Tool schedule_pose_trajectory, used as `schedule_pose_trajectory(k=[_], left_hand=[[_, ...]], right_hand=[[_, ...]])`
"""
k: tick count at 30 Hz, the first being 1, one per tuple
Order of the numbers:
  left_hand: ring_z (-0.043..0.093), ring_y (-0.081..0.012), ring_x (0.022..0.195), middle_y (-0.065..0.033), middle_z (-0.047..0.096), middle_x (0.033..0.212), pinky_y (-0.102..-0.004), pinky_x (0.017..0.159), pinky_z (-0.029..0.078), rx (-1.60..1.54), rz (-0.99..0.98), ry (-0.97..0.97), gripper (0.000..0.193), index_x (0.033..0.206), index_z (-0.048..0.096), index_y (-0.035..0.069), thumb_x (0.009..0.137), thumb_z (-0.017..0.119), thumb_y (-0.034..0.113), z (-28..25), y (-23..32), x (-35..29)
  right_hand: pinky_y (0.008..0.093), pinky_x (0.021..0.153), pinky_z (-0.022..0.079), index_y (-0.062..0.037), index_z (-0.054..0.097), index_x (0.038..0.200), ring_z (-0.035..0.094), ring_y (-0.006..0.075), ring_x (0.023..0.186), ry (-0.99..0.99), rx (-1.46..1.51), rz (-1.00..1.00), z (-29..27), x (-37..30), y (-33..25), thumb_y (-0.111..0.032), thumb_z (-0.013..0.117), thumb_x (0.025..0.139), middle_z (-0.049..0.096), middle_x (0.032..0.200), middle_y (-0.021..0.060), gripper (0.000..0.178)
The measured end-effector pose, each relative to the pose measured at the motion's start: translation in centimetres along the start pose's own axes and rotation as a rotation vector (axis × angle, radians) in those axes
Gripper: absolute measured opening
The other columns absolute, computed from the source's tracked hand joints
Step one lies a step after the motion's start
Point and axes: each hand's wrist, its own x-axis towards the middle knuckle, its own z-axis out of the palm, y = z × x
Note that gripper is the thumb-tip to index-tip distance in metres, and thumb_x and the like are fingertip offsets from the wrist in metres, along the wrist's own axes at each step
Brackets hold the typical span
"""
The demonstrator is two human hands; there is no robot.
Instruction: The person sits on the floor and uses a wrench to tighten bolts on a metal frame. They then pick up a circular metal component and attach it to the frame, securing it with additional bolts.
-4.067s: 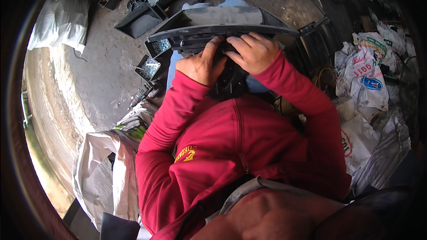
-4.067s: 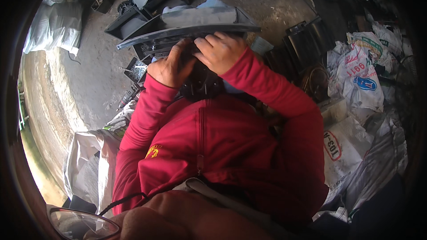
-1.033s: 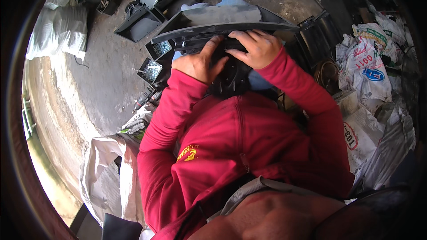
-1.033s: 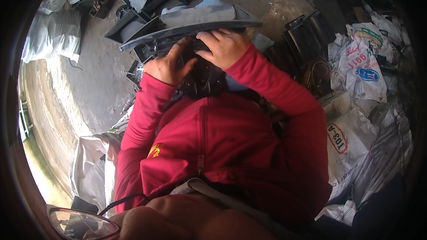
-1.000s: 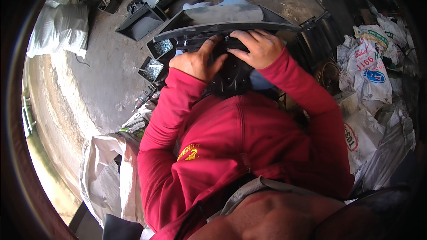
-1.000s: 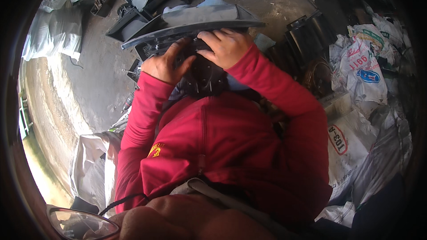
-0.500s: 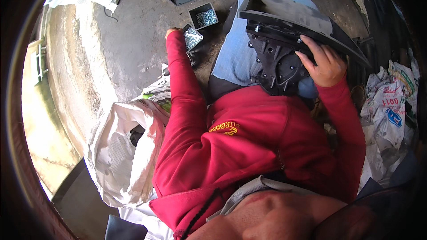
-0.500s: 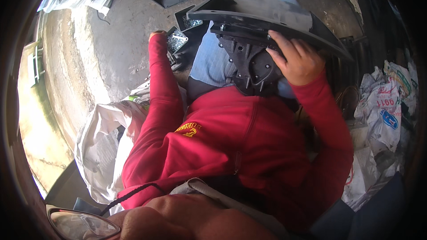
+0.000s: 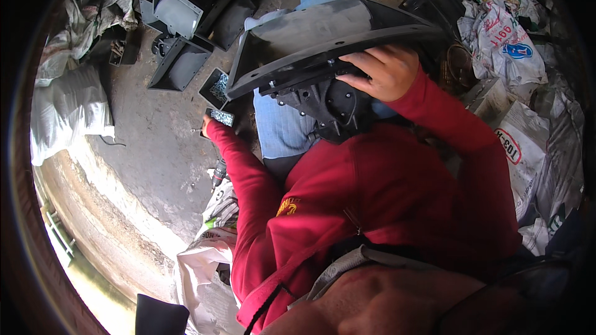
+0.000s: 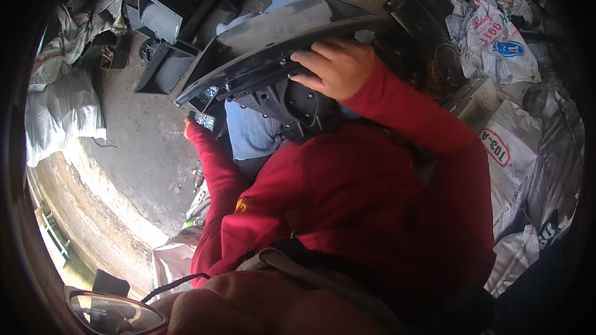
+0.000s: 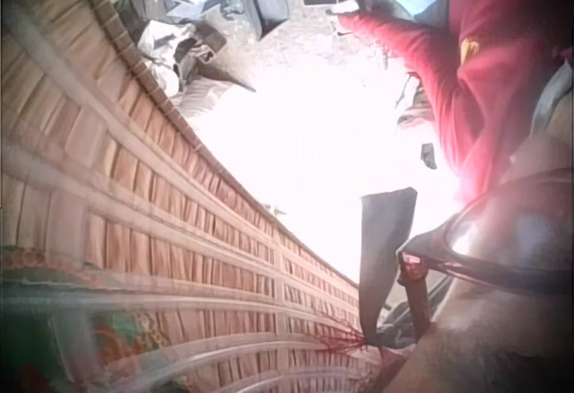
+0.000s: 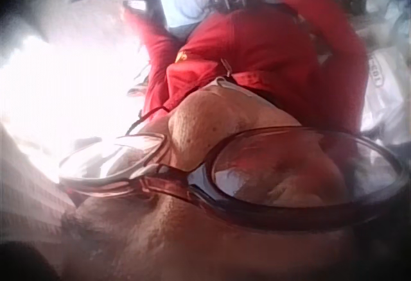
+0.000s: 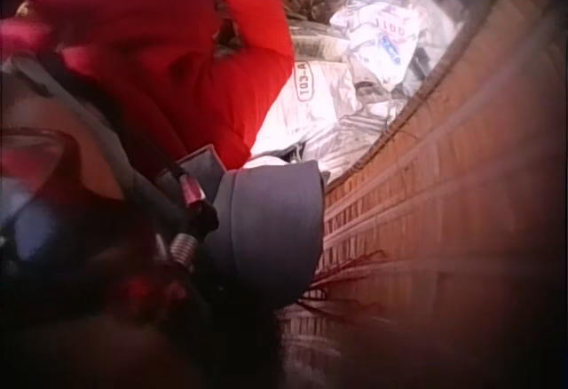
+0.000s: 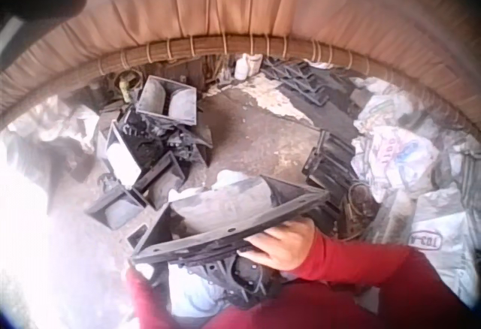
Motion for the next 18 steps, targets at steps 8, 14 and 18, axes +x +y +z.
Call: schedule_pose_trajectory(k=[8, 14, 18], left_hand=[[0.059, -0.0138, 0.057, -0.0121, 0.066, 0.07, -0.026, 0.054, 0.047, -0.355, 0.966, -0.124, 0.025, 0.099, 0.069, -0.001, 0.097, 0.065, 0.023, -12.0, 17.5, -23.0], [0.058, -0.0166, 0.05, -0.0163, 0.066, 0.07, -0.025, 0.048, 0.045, -0.431, 1.335, -0.833, 0.026, 0.085, 0.062, -0.004, 0.1, 0.053, 0.015, -16.6, 20.5, -38.8], [0.069, -0.0169, 0.064, -0.0125, 0.072, 0.08, -0.0254, 0.059, 0.053, 0.067, 1.396, -0.766, 0.009, 0.093, 0.065, -0.002, 0.093, 0.066, 0.008, -12.6, 19.6, -42.6]], right_hand=[[0.0269, 0.059, 0.051, -0.0163, 0.07, 0.093, 0.057, 0.0148, 0.071, 0.055, 0.011, -0.087, -0.1, 0.0, 0.2, -0.037, 0.081, 0.069, 0.057, 0.074, -0.0044, 0.033], [0.0294, 0.066, 0.049, -0.0152, 0.07, 0.092, 0.056, 0.0152, 0.071, 0.143, 0.093, -0.139, 0.7, -0.4, 0.5, -0.034, 0.081, 0.069, 0.055, 0.073, -0.005, 0.032], [0.0304, 0.067, 0.045, -0.0149, 0.068, 0.088, 0.056, 0.0147, 0.074, 0.204, 0.151, -0.166, 1.1, -0.1, 0.4, -0.031, 0.081, 0.067, 0.055, 0.073, -0.0049, 0.029]])
